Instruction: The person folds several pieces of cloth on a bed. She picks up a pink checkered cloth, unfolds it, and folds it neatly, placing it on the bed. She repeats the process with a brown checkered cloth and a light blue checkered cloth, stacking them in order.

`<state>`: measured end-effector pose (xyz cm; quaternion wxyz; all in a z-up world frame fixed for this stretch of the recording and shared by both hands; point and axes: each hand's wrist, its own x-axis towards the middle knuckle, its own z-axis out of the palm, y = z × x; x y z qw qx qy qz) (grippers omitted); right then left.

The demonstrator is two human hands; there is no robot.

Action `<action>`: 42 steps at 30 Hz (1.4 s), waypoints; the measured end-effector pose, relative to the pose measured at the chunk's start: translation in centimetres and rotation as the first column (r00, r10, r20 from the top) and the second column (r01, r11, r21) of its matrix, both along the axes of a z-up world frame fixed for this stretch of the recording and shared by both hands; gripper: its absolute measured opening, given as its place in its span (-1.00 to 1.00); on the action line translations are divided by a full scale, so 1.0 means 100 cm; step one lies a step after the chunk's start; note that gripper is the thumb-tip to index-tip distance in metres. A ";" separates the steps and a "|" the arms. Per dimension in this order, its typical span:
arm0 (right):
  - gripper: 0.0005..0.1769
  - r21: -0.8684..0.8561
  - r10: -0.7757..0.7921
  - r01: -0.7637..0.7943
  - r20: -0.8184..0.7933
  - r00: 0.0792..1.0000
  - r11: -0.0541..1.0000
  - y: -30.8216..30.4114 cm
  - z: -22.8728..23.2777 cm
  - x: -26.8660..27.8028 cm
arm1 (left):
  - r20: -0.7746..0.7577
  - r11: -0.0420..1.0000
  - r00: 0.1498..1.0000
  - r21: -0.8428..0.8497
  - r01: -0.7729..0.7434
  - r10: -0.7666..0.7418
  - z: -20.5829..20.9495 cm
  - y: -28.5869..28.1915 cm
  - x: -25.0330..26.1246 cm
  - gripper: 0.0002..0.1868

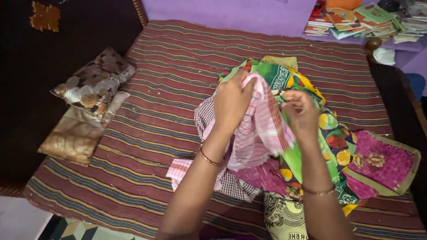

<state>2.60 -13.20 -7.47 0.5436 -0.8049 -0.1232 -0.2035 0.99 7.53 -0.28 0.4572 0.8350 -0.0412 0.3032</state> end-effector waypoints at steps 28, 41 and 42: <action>-0.73 -0.169 -0.125 0.093 -0.185 0.975 0.981 0.004 -0.057 0.019 | 0.133 0.713 0.904 -0.572 0.405 -0.407 -0.058 0.036 0.044 -0.89; -0.80 -0.068 0.064 -0.071 -0.098 0.993 0.995 0.025 0.045 -0.016 | -0.075 0.929 0.941 -0.204 0.308 -0.329 -0.057 -0.012 -0.007 -0.73; -0.80 -0.188 0.066 -0.075 -0.057 0.996 0.979 0.024 0.046 -0.017 | -0.065 0.918 0.938 -0.238 0.317 -0.341 -0.056 -0.006 -0.007 -0.75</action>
